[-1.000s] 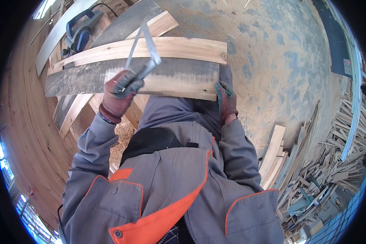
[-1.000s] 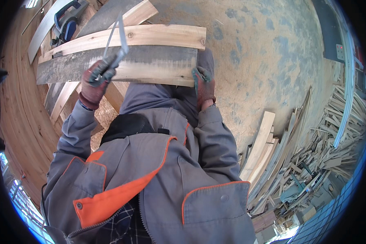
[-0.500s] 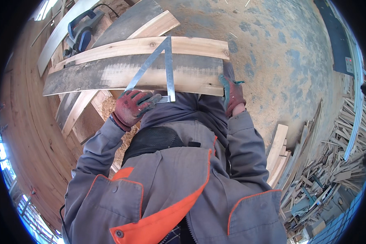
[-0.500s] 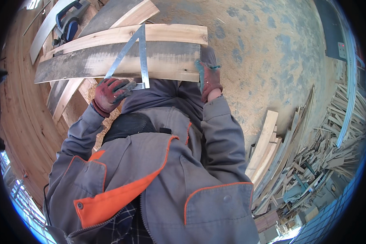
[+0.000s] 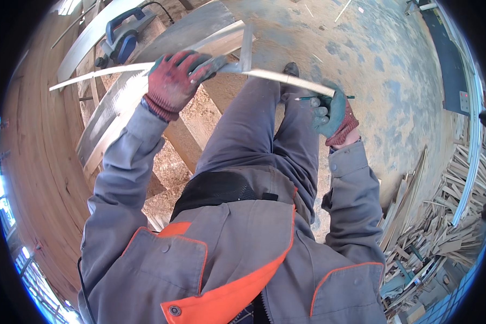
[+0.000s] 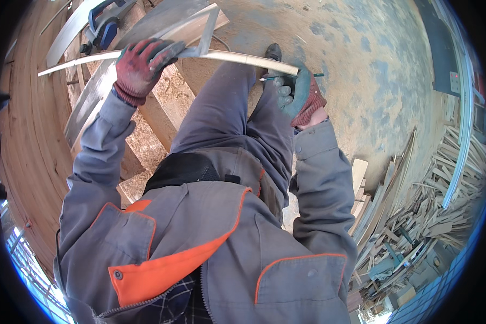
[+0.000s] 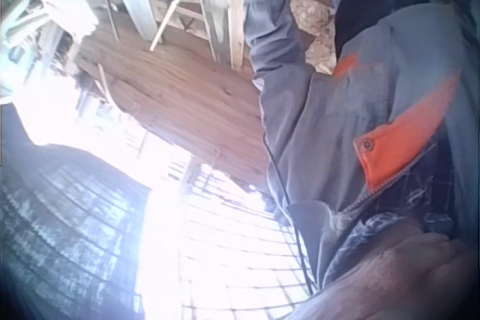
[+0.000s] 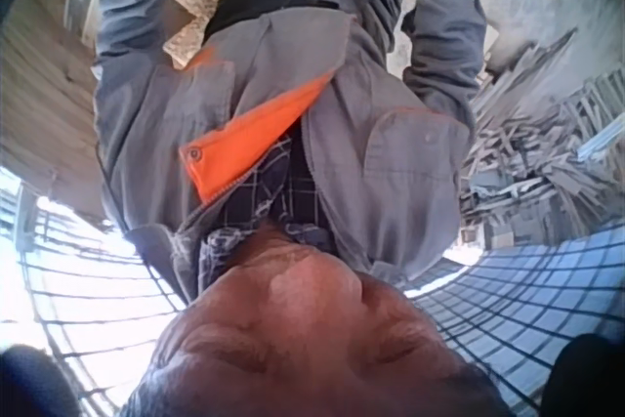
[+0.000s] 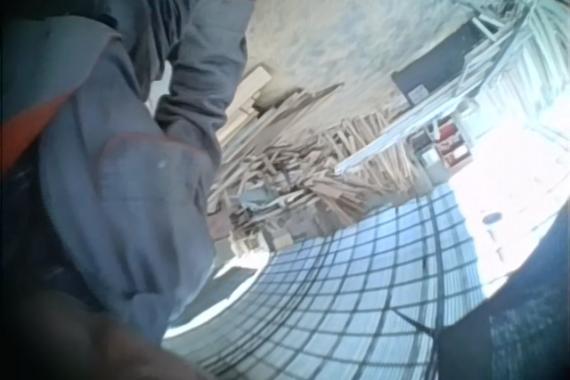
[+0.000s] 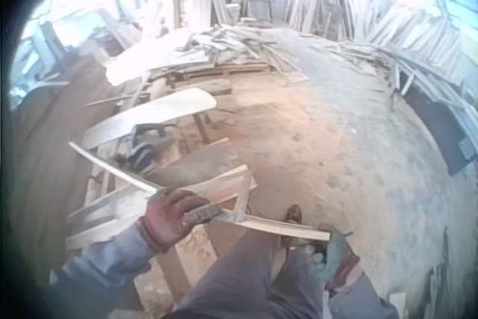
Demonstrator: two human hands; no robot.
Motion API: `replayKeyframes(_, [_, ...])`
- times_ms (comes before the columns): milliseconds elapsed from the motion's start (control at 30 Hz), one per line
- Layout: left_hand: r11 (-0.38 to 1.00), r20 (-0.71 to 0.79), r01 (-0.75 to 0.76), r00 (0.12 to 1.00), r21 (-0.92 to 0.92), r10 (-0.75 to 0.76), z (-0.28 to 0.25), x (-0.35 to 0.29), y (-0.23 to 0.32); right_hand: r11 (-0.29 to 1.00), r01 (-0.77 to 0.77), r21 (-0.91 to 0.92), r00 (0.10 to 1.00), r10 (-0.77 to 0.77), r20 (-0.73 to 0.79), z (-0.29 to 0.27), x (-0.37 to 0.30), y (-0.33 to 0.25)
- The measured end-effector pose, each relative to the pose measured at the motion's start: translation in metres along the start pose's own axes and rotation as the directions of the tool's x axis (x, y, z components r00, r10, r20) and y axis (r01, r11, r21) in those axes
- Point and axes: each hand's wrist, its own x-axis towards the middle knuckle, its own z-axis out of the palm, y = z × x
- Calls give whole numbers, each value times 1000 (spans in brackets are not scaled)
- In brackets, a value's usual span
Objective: The person uses a speed square and pencil to mark lines on a wooden plank. They repeatedly position the square, draw lines, and reposition the square to mark multiple locations on the plank.
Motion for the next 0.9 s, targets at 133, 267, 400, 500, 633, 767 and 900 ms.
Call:
replayKeyframes(133, [999, 13, 28, 1000, 19, -29, 14, 33, -16, 944, 142, -298, 977, -182, -110, 13, 1, -15])
replayKeyframes(267, [997, 131, 57, 989, 46, -62, 18, 50, -29, 678, 199, -707, 786, -541, -298, 1, -4, -38])
replayKeyframes(400, [997, 164, 62, 984, 54, -70, 19, 52, -32, 262, 807, -529, 340, -939, 54, -6, 30, -36])
replayKeyframes(500, [998, 102, 60, 993, 24, -62, 22, 51, -34, 141, 697, -703, 426, -870, 247, -8, 59, -35])
replayKeyframes(633, [999, -72, 21, 997, -33, -23, 25, 48, -30, 305, 557, -773, 514, -857, 32, 0, 86, -36])
replayKeyframes(767, [999, -126, -23, 992, -23, 20, 31, 44, -15, 362, 754, -549, 504, -854, 130, -1, 80, -31])
replayKeyframes(900, [997, -144, 15, 989, -72, -25, 42, 47, -12, 427, 636, -643, 543, -839, -21, 7, 78, -31])
